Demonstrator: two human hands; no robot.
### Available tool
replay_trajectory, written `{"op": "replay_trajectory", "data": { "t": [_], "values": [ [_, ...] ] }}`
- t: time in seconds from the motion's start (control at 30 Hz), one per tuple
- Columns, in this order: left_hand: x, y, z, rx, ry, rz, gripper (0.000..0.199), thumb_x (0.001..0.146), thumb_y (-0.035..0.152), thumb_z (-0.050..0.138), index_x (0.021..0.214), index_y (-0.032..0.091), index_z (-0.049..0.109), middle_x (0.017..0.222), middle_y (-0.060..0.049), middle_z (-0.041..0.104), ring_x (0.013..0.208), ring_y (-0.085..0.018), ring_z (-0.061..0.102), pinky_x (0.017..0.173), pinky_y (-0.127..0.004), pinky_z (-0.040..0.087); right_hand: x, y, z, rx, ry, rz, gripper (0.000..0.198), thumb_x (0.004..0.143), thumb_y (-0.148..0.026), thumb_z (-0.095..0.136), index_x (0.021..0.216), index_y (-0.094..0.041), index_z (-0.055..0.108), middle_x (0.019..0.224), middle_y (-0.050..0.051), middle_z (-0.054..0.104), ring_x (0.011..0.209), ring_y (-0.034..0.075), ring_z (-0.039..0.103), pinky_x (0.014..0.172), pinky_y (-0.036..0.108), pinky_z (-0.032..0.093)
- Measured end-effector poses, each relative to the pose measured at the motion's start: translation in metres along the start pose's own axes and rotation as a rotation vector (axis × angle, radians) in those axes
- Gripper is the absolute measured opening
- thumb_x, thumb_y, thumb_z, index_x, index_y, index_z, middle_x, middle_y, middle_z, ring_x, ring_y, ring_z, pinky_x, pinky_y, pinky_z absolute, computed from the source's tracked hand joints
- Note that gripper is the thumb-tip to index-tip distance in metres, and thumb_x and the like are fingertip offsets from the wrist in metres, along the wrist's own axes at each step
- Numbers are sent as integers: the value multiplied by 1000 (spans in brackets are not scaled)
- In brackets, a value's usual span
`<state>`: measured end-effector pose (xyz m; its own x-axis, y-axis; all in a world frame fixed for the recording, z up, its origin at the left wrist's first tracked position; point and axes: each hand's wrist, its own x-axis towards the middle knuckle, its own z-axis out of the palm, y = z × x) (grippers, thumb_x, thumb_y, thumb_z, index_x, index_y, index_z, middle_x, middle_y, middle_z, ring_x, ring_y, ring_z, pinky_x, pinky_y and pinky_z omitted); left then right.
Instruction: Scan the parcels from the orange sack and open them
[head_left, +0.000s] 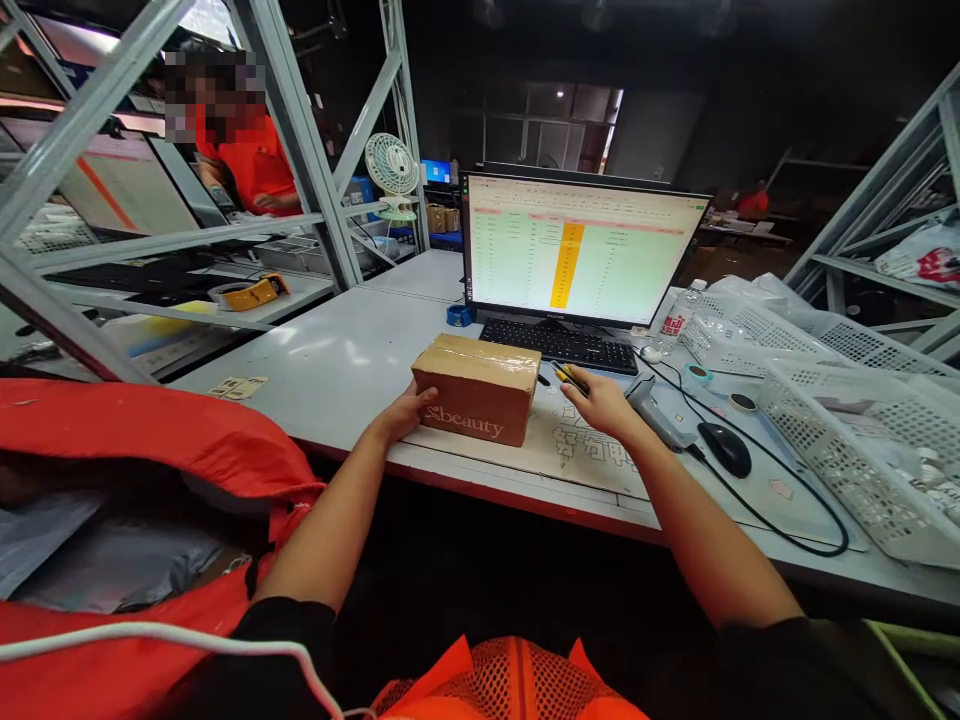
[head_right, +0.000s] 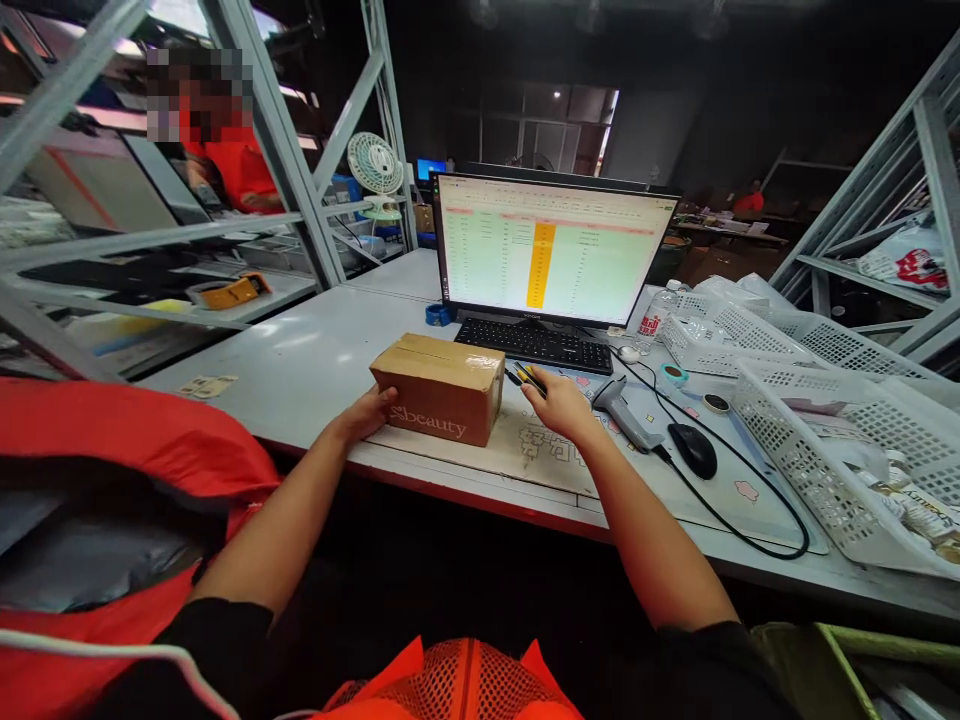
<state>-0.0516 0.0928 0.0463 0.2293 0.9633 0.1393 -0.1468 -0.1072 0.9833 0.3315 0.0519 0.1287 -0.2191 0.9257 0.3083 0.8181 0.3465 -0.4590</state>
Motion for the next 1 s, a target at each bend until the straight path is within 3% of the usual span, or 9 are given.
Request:
{"op": "replay_trajectory", "data": {
  "t": [0.13,0.4,0.6,0.83,1.0],
  "values": [
    [2,-1,-2,10,-79,-56,108,53,68,100,143,18,66,136,-21,72,133,-48,64,115,-58,53,13,-9,6,-29,-6,13,46,105,-41,55,144,-22,69,128,13,78,119,35,73,102,45,55],
    [3,-15,0,8,-37,-10,98,54,60,100,136,16,72,140,-18,71,145,-49,54,123,-59,46,12,-9,5,-1,12,46,43,104,-39,56,138,-19,72,122,13,80,113,33,73,99,40,55],
    [6,-16,-2,35,-11,28,104,52,61,101,141,16,70,142,-18,70,150,-50,48,128,-60,38,10,-12,7,17,25,16,45,103,-44,55,139,-21,71,114,11,81,102,31,75,93,41,56],
    [6,-15,-1,60,-16,43,109,52,65,100,145,17,67,151,-18,64,148,-51,49,128,-61,39,11,-12,7,-2,33,31,42,103,-43,54,134,-22,73,110,12,81,107,33,74,95,42,56],
    [5,-13,0,70,-12,44,110,52,65,100,145,17,67,153,-18,62,149,-51,49,128,-61,39,10,-14,8,-25,25,54,43,103,-44,53,134,-22,72,105,11,81,97,32,74,89,41,56]
  ]
}}
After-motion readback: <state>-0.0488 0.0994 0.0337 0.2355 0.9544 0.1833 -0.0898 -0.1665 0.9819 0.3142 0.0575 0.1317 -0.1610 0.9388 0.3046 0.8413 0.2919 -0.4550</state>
